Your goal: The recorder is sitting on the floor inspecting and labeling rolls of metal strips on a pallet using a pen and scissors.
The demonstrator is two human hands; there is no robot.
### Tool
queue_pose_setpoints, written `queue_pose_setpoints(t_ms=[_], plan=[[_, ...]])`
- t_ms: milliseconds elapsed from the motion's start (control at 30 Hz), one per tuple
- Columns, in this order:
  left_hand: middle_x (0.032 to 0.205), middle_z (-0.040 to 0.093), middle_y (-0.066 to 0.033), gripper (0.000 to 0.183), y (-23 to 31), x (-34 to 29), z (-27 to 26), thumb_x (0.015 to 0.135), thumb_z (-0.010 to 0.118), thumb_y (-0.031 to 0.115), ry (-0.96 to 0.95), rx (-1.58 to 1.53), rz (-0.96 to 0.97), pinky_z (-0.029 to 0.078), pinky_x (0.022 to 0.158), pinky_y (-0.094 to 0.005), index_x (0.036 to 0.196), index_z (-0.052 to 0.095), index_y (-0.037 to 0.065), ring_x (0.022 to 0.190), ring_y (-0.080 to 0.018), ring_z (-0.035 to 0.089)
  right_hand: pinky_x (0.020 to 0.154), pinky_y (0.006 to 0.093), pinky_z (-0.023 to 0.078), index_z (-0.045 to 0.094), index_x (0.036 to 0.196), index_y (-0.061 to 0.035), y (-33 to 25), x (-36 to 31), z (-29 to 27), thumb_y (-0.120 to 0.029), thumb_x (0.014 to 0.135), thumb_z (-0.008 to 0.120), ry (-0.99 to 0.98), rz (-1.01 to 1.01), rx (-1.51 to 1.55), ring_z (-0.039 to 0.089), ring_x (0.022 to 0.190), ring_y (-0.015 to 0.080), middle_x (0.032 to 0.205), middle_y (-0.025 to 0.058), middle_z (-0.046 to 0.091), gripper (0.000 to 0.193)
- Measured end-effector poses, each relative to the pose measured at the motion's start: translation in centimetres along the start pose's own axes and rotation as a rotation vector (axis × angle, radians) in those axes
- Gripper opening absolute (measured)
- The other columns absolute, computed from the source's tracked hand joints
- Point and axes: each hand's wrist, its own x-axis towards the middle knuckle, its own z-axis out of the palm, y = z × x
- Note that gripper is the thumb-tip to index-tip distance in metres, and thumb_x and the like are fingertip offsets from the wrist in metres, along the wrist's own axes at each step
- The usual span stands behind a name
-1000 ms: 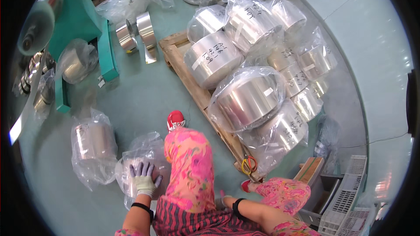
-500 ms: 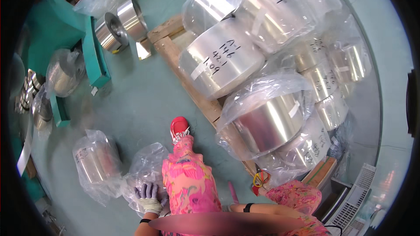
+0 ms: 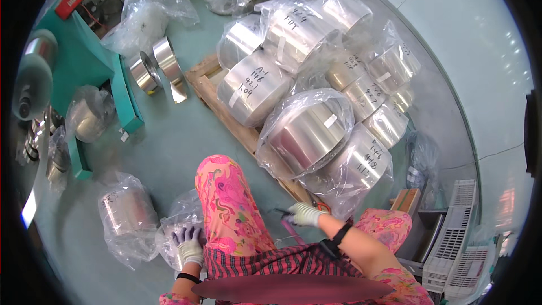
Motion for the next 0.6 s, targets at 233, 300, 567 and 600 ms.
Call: queue_pose_setpoints(t_ms=[233,300,567,600], plan=[[0.095,0.063,-0.0129,0.033,-0.2,19.4,-12.1,0.081,0.059,0.022,0.161,-0.971,-0.403,0.047,0.077,-0.0297,0.105,0.059,-0.001,0.084,-0.0226,0.060,0.074,0.0371,0.046,0.064,0.095,-0.0066,-2.1,-3.8,-13.3,-0.012,0.077,0.056,0.989,-0.213,-0.243,0.059,0.084,0.0316,0.089,0.0156,0.062,0.020],[0.095,0.062,-0.0094,0.031,1.2,26.9,-14.3,0.082,0.059,0.019,0.147,-1.188,-0.293,0.045,0.078,-0.0260,0.105,0.058,-0.002,0.085,-0.0158,0.058,0.072,0.0392,0.048,0.061,0.098,-0.0052,-2.7,-1.5,-18.2,-0.004,0.074,0.052,1.151,-0.443,-0.349,0.059,0.081,0.0333,0.091,0.0175,0.061,0.026],[0.102,0.061,-0.0049,0.032,7.5,52.2,-10.2,0.087,0.053,0.024,-0.414,-1.381,-0.175,0.043,0.082,-0.0264,0.111,0.057,0.004,0.091,-0.0146,0.056,0.076,0.0385,0.048,0.060,0.089,-0.0101,-6.3,10.9,-25.0,-0.023,0.072,0.061,0.577,-0.010,-0.856,0.057,0.088,0.0271,0.093,0.0087,0.058,0.021],[0.104,0.061,-0.0055,0.031,8.4,54.3,-9.8,0.086,0.053,0.022,-0.546,-1.272,-0.104,0.044,0.083,-0.0275,0.112,0.057,0.004,0.092,-0.0156,0.056,0.076,0.0385,0.048,0.060,0.089,-0.0101,-5.5,11.1,-25.0,-0.023,0.072,0.061,0.562,-0.005,-0.864,0.057,0.088,0.0271,0.093,0.0087,0.058,0.021]])
